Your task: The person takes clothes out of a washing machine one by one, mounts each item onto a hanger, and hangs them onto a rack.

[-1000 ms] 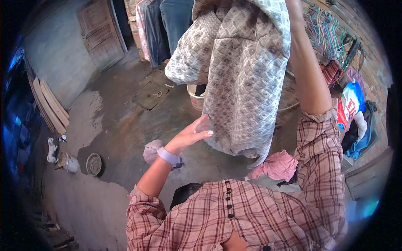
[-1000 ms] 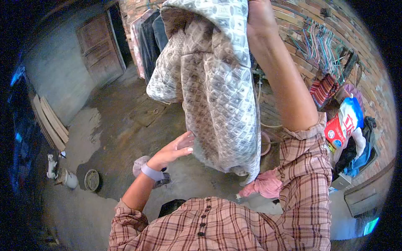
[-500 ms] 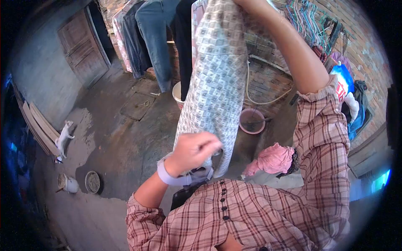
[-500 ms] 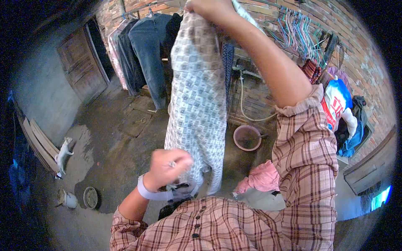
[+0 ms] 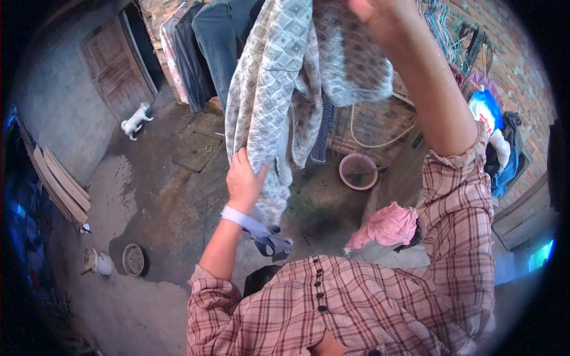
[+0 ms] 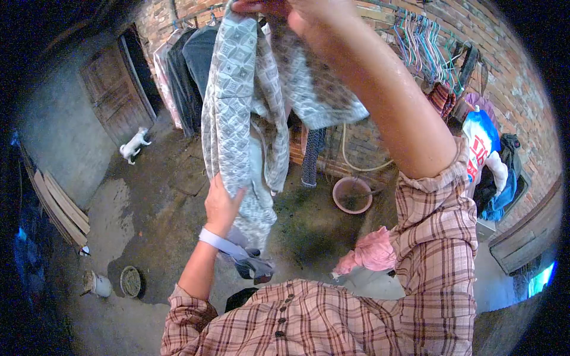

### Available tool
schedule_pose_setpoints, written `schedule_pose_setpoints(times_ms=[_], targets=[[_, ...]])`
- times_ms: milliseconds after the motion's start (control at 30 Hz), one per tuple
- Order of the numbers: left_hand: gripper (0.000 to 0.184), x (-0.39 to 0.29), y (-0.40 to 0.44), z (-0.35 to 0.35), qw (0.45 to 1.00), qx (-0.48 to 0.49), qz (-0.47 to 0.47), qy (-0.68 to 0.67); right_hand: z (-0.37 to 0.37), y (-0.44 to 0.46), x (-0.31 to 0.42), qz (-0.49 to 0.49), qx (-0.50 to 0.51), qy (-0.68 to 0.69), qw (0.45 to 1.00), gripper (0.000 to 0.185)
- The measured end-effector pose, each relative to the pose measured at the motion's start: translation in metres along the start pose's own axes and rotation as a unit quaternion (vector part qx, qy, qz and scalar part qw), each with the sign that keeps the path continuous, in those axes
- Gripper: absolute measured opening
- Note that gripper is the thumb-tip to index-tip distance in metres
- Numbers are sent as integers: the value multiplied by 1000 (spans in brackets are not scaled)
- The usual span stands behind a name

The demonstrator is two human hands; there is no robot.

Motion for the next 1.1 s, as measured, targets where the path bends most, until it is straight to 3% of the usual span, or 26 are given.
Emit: schedule_pose_setpoints(times_ms=[33,67,167,233,333,433,533,567,633,700,767,833,933,967,1000,1033,1100], targets=[[57,15,0,5,999,-3,-3,-44,-7,-3,3,-1,-2,-14,1000,15],[54,0,17,52,996,6,5,-88,-75,7,6,-19,-18,-24,999,14],[37,24,23,34,937,38,-62,-341,-102,13,9,-28,-53,-47,997,14],[31,55,17,48,808,110,-187,-548,-131,20,-3,-5,-32,-82,996,18],[31,50,21,10,682,141,-196,-690,-163,30,-32,-6,-32,-110,993,18],[37,59,31,-39,562,160,-211,-784,-166,7,-75,104,-96,-121,983,22],[38,6,42,-85,481,151,-214,-837,-161,-46,-137,285,-11,-134,949,20],[38,0,44,-86,481,160,-214,-835,-153,-75,-156,357,37,-175,917,18],[39,-9,47,-87,482,177,-211,-832,-147,-136,-203,471,240,-360,768,40],[36,-22,48,-75,457,204,-226,-836,-88,-167,-189,262,379,-573,678,60],[34,-39,46,-75,457,213,-227,-833,-23,-211,-176,164,458,-340,805,72],[34,-49,42,-64,446,235,-245,-828,11,-239,-170,206,430,-240,846,55],[33,-38,38,-47,470,234,-256,-811,5,-229,-190,42,330,-398,855,36],[33,-31,38,-44,486,229,-257,-803,-10,-221,-193,101,270,-334,897,30],[30,-25,43,-48,506,219,-238,-799,-26,-209,-197,159,207,-267,927,25],[29,-14,47,-50,563,225,-215,-766,-42,-199,-202,215,144,-196,946,21],[29,10,55,-49,666,233,-167,-688,-53,-178,-192,196,95,-40,975,17]])
Point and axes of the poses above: each hand's wrist, its own y-axis towards the middle knuckle, its own z-axis out of the palm, x = y × z, the point moved 10 cm from there along y, towards the middle knuckle, and after that the axes turned 6 degrees about y, right-handed, at the moved point
